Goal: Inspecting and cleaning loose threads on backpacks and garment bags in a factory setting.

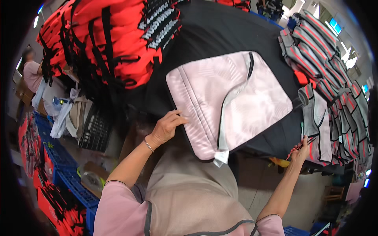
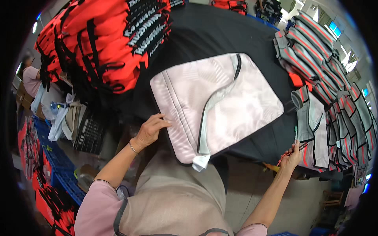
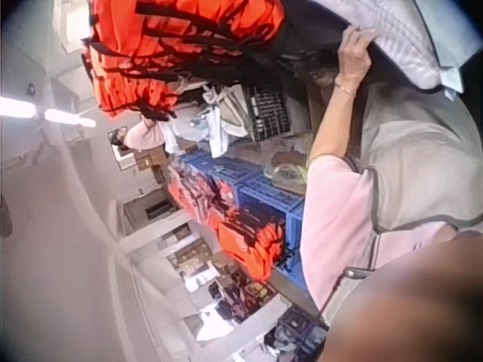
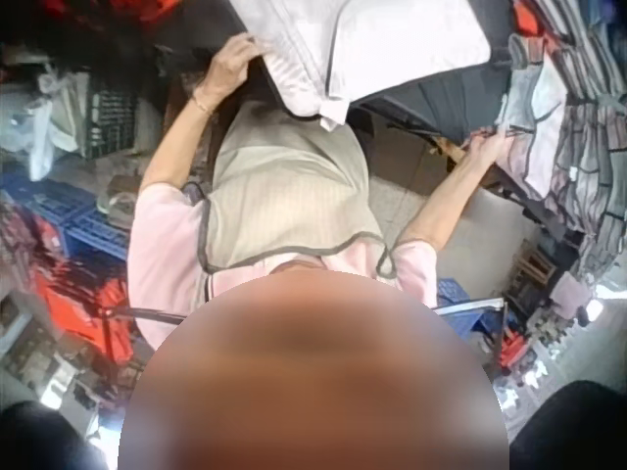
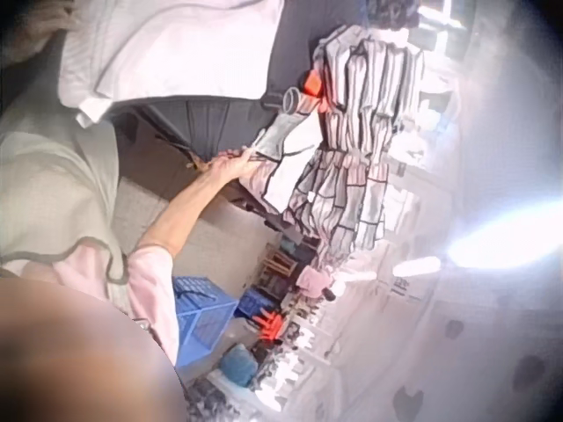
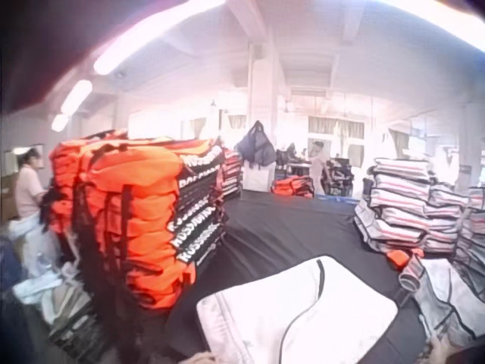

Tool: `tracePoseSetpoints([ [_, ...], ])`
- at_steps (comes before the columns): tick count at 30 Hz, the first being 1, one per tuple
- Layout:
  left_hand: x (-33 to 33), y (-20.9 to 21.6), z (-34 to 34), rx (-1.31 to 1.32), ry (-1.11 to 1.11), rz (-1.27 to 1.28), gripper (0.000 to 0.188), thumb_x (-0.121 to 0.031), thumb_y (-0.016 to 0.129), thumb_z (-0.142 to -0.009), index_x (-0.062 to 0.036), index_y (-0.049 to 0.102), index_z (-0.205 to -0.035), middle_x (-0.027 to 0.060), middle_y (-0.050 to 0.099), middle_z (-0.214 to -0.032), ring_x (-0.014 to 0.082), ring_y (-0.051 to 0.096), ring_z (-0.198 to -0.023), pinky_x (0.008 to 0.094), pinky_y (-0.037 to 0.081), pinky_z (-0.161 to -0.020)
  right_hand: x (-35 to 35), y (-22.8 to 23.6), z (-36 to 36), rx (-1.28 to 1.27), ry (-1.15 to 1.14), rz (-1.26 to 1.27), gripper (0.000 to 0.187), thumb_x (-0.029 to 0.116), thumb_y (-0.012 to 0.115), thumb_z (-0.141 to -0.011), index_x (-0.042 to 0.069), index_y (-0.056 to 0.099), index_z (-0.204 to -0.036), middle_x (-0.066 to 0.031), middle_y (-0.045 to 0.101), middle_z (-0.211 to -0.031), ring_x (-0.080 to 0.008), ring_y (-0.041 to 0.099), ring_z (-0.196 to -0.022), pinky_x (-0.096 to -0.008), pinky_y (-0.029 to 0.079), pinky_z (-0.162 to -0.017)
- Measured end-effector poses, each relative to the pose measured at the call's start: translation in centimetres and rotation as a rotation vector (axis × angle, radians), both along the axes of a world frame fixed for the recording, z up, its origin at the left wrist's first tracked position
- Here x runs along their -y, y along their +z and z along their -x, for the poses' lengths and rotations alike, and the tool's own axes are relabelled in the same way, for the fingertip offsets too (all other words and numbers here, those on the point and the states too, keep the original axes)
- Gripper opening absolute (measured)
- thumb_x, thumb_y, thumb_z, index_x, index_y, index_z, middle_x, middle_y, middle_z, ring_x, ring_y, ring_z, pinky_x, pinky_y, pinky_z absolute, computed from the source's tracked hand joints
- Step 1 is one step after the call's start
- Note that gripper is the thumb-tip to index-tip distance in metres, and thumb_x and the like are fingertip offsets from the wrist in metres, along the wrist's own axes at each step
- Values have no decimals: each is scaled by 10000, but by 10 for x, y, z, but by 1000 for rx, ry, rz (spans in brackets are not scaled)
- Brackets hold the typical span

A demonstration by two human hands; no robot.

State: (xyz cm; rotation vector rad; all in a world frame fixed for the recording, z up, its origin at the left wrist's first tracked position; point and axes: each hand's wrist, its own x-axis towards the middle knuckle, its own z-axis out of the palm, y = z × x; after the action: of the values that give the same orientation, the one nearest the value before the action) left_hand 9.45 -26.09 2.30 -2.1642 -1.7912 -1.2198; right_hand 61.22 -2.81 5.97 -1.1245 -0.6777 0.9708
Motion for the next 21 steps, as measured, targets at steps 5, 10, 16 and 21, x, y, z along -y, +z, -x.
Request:
tracePoseSetpoints([
  [5,18,14,-22,334,251,19,328,140,529,-783,-23,663,-1034,114,630,-1034,235,658,-913,279,545,-797,42,19,46,203,123,-53,203,226,672,-935,58,675,-1049,58,492,-688,-39,397,-534,-192,319,-478],
  [10,35,-21,-62,1376,229,206,315,41,556,-904,-17,508,-1210,67,573,-1004,88,591,-829,254,550,-775,117,76,188,659,524,-202,117,108,627,-943,7,684,-924,40,570,-722,-25,485,-630,-189,368,-549],
  [16,30,-48,-81,1541,123,98,327,-34,580,-924,-54,465,-1230,52,586,-1013,70,575,-866,209,494,-747,197,56,294,1355,1098,-681,290,180,743,-831,16,626,-1039,-135,630,-856,-270,628,-781,-388,495,-695],
  [21,24,-21,-76,2004,1,169,306,-261,594,-961,-40,546,-1167,24,621,-1009,84,579,-853,245,479,-744,166,30,293,1289,891,-455,352,201,744,-821,-13,607,-1064,-183,596,-899,-346,597,-813,-409,488,-726],
])
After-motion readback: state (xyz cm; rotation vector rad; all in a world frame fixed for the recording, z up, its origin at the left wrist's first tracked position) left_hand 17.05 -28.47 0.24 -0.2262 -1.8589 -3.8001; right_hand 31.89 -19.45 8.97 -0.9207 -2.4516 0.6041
